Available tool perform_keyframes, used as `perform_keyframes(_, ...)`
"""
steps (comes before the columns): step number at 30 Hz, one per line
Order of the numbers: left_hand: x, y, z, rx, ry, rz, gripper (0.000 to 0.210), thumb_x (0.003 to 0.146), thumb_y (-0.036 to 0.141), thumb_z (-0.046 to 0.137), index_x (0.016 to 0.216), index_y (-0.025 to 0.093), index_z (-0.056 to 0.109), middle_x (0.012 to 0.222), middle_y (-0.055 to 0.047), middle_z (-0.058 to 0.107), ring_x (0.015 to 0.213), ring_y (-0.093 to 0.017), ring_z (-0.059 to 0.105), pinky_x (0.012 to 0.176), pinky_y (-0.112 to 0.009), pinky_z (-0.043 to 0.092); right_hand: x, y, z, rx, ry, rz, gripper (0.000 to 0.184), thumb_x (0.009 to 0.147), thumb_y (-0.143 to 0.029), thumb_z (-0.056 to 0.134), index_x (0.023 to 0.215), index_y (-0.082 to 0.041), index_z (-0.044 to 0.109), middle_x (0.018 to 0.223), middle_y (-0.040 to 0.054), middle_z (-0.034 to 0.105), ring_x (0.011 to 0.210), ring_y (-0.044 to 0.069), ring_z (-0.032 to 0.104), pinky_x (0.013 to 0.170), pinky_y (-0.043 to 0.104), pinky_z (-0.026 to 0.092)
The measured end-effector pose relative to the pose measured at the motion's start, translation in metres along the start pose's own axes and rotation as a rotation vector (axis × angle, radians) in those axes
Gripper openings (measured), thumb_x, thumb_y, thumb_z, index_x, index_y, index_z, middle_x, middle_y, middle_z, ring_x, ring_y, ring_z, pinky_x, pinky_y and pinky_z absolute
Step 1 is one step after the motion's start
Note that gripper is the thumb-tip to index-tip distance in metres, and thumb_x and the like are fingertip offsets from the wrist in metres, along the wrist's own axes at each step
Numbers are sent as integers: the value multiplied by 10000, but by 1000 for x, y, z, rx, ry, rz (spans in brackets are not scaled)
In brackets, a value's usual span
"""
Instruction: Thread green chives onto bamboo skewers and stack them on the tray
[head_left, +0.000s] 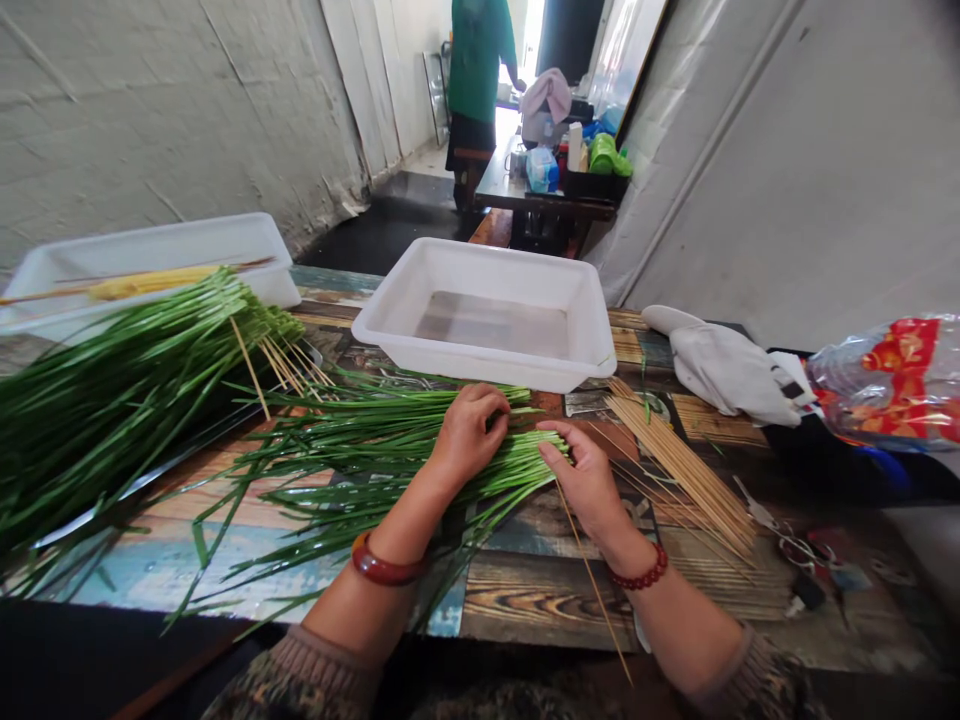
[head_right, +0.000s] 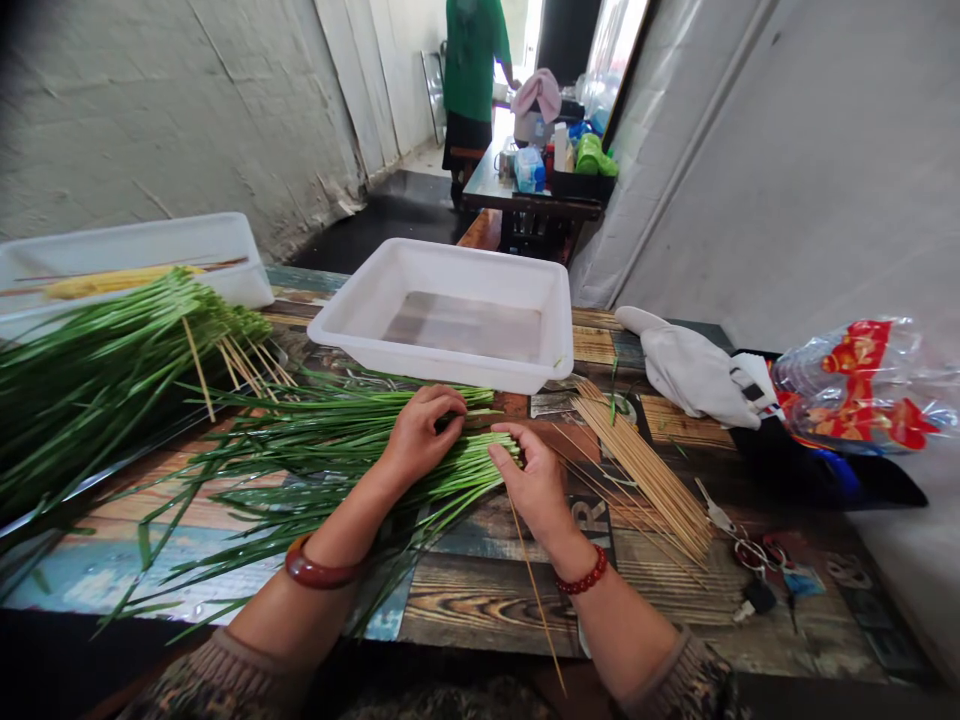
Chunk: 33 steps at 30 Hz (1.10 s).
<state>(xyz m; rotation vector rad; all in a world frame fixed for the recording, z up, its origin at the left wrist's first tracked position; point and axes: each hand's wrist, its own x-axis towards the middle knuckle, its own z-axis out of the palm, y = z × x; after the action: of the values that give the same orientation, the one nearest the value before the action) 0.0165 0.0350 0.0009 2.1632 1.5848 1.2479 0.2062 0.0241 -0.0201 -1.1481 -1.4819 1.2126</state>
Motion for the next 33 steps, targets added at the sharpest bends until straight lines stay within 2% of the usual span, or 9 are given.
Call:
perform_keyframes(8,-1,11,-3,-132,-3,-146,106,775,78,547,799,168,597,718,19,603,663,-121,549,643,-237,432,-3,-3,-1,4,-9,-4,276,845,-357,641,1071,-202,671,966,40,713,836,184,650,754,297,520)
perform_keyframes(12,0,15,-5,-186,-21,-115,140,845,136,580,949,167,667,779,-12,652,705,-131,585,658,-246,448,-4,-6,-1,-3,-15,-9,285,854,-362,633,1087,-201,670,966,43,713,823,184,649,756,303,523)
perform_keyframes(16,3,19,-7,-197,-26,-50,123,881,210,604,836,173,712,777,-45,667,739,-156,601,691,-279,465,-5,-10,-1,20,-14,-17,282,845,-354,640,1085,-208,675,1001,41,715,844,185,652,767,301,525)
perform_keyframes(21,4,22,-8,-187,27,-34,81,850,167,626,794,182,682,823,-47,661,814,-171,608,750,-300,477,-8,-15,-2,6,-18,-20,284,851,-345,634,1098,-211,673,986,37,717,834,181,655,750,295,531)
perform_keyframes(27,2,26,-7,-227,-44,-52,104,881,173,586,868,178,688,780,-37,665,729,-151,599,678,-269,473,-10,-19,-4,-33,-31,-46,271,862,-347,628,1095,-220,686,999,37,726,839,188,663,762,306,535)
perform_keyframes(33,1,29,-8,-277,-59,-84,152,883,170,584,960,175,716,846,-58,715,770,-161,645,698,-277,507,-10,-20,-4,-45,-19,-38,272,864,-352,631,1095,-219,684,993,38,728,856,192,666,769,308,533)
